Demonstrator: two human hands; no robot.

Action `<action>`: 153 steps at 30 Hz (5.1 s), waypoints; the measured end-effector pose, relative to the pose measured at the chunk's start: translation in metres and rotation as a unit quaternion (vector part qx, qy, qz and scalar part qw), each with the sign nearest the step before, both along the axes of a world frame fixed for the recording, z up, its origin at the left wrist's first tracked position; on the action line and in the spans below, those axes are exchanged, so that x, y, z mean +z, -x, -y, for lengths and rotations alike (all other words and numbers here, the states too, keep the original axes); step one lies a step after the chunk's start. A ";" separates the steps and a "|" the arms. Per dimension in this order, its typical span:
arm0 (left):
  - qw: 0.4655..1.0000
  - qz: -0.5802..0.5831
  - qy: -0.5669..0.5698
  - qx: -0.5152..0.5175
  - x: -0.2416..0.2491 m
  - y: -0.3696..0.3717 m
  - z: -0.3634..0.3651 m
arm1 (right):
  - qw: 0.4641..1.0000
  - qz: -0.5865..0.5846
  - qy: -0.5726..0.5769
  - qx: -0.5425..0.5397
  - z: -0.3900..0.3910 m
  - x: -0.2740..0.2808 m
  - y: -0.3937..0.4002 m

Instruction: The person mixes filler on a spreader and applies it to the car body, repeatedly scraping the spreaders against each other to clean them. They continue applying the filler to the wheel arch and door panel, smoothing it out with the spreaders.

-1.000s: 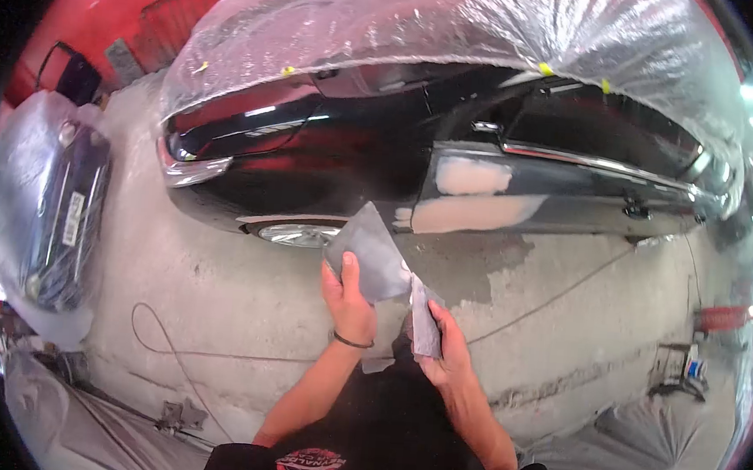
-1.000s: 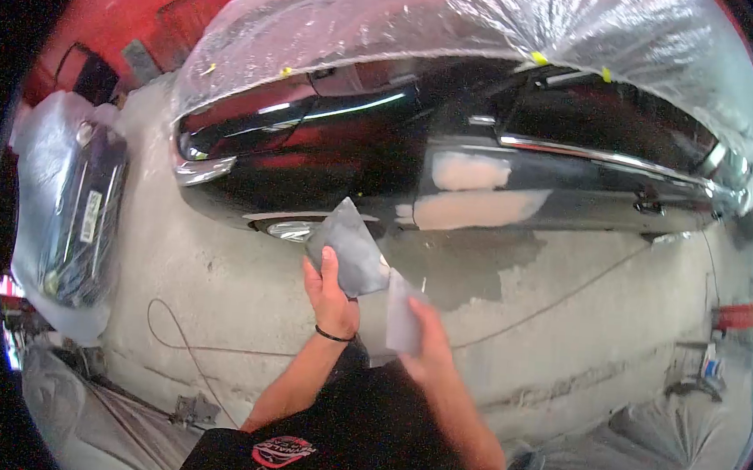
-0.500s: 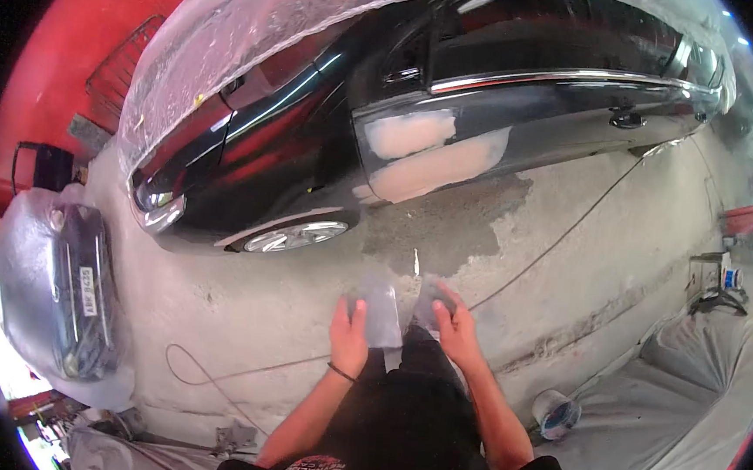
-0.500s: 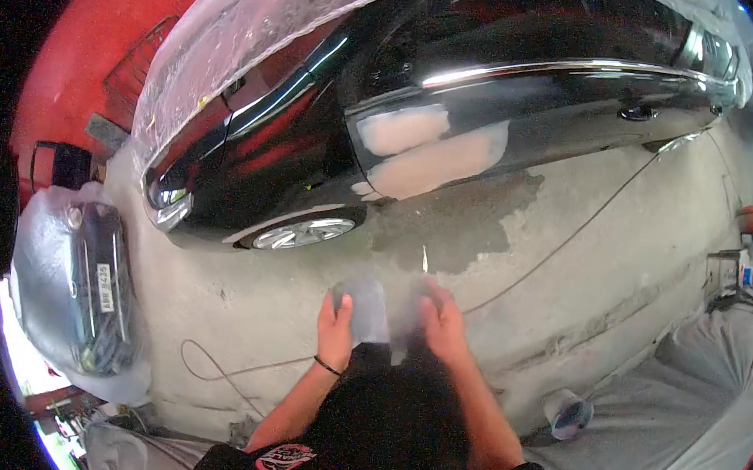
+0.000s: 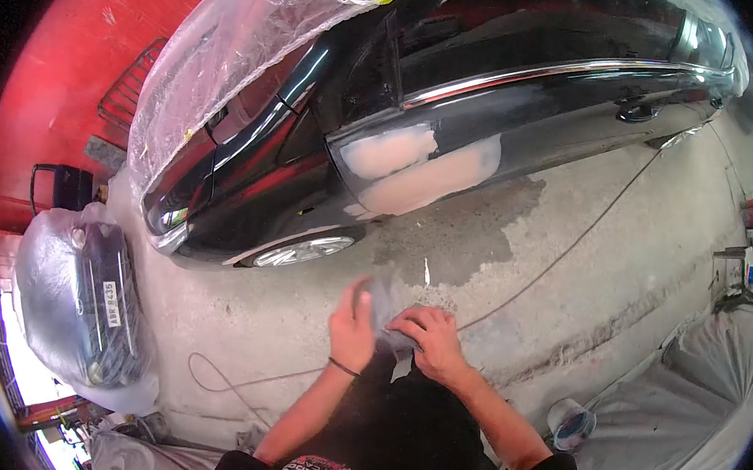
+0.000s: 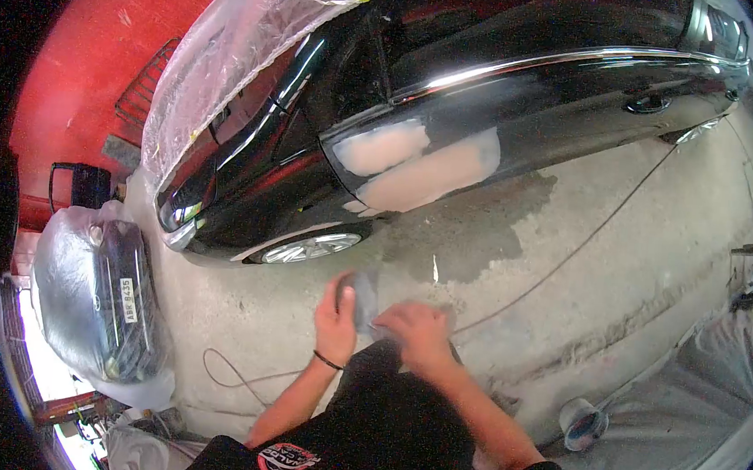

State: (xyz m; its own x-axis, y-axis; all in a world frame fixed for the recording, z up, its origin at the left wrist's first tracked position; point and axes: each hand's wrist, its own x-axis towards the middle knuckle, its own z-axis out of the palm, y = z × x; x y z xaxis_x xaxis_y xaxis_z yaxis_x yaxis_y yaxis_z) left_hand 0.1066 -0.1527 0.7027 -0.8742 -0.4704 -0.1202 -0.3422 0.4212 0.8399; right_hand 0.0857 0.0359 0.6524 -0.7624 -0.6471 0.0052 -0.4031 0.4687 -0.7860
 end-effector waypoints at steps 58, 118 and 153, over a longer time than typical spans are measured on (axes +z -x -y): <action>0.692 -0.721 0.012 0.019 -0.146 0.243 0.307 | 0.790 -0.520 0.044 -0.322 0.089 -0.134 0.301; 0.675 -0.738 0.023 0.004 -0.149 0.246 0.315 | 0.713 -0.667 0.010 -0.217 0.134 -0.146 0.281; 0.688 -0.725 0.018 -0.007 -0.152 0.246 0.316 | 0.689 -0.642 -0.014 -0.335 0.119 -0.148 0.289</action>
State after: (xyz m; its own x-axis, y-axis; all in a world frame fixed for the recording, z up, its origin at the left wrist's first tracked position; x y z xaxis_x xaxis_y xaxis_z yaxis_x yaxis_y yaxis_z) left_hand -0.1394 -0.4685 0.5507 -0.0663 -0.4398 0.8957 0.8497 0.4457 0.2817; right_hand -0.2031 -0.0828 0.5041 -0.2682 -0.1653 0.9491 -0.4425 0.8963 0.0311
